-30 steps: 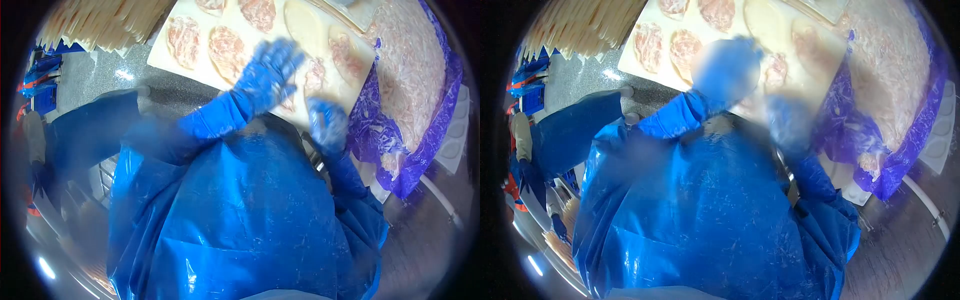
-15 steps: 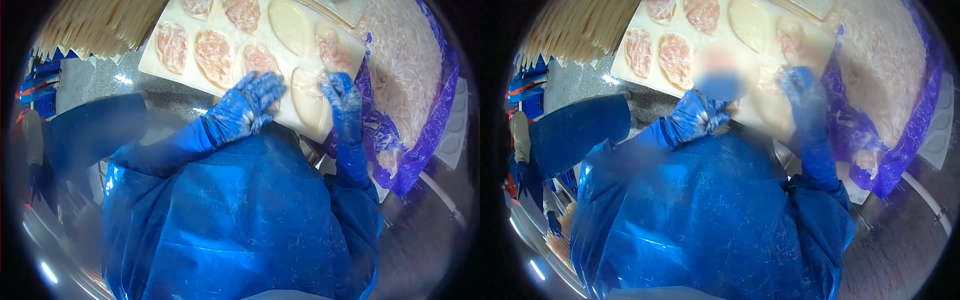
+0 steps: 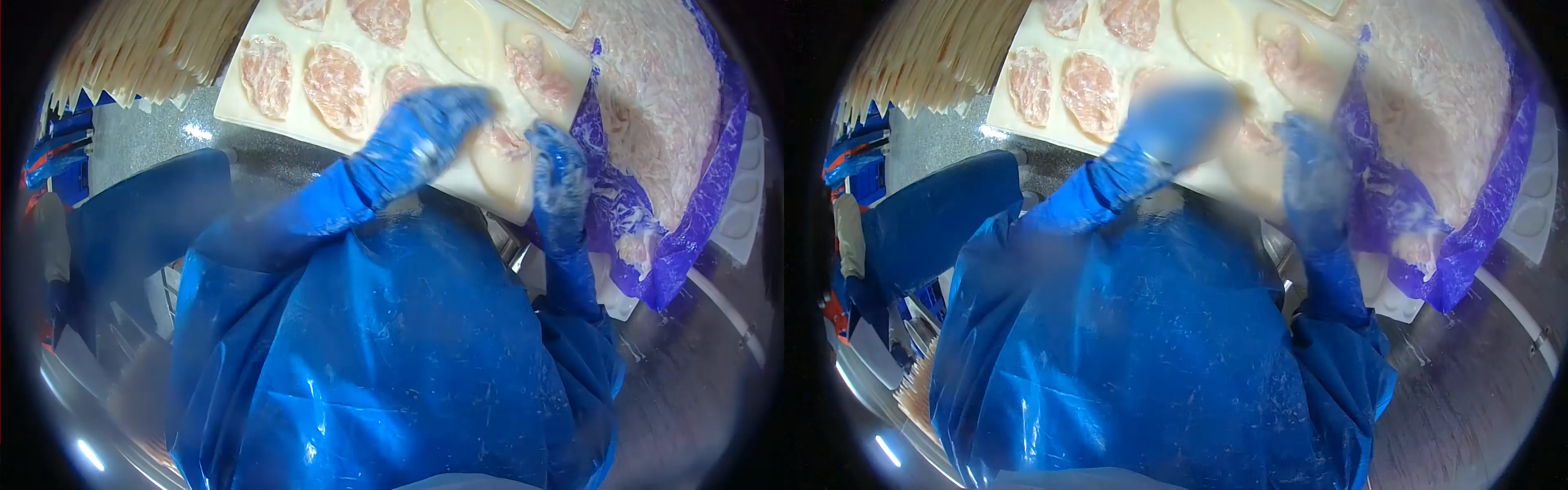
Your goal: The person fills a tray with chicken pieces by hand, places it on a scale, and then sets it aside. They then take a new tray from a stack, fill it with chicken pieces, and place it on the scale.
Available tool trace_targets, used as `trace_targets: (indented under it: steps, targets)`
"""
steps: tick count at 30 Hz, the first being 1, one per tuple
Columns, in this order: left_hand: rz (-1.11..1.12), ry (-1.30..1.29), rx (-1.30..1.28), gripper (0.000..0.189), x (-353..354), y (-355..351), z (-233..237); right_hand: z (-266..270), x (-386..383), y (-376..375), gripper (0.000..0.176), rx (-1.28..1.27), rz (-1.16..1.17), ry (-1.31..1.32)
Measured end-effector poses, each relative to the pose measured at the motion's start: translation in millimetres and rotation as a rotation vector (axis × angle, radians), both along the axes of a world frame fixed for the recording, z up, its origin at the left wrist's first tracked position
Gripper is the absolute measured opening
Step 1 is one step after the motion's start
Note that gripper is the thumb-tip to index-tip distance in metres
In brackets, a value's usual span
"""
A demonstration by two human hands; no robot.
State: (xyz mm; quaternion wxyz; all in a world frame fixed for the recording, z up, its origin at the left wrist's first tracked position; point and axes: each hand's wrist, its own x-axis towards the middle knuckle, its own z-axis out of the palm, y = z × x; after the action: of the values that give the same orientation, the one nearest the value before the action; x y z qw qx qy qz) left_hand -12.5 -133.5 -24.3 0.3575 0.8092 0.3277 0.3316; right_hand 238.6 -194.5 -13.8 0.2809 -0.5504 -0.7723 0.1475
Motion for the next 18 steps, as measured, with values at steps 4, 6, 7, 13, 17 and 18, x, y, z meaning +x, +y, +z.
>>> trace_targets:
  steps: [4,6,7,13,17,18]
  targets:
    - [-0.132,0.487,0.378,0.049,8.5,-5.7,-10.9,-12.9,-10.5,-21.8,0.032,-0.201,0.041,0.329]
    - [-0.109,0.587,0.393,0.051,5.5,-9.8,-6.1,-10.7,-4.9,-34.2,0.038,0.004,0.145,-0.232]
    - [-0.11,0.586,0.394,0.051,7.9,-15.8,-0.1,-12.6,-6.4,-40.2,0.038,0.004,0.143,-0.233]
    - [-0.188,0.543,0.328,0.059,13.3,-26.0,-6.4,0.6,-13.9,-45.1,0.038,0.028,0.067,-0.406]
    - [-0.25,0.404,0.211,0.06,16.5,-33.2,-12.1,-3.5,15.7,-13.1,0.035,0.058,0.109,-0.373]
    - [-0.251,0.394,0.205,0.063,16.4,-31.0,-10.8,-11.7,31.6,8.2,0.035,0.211,-0.028,-0.434]
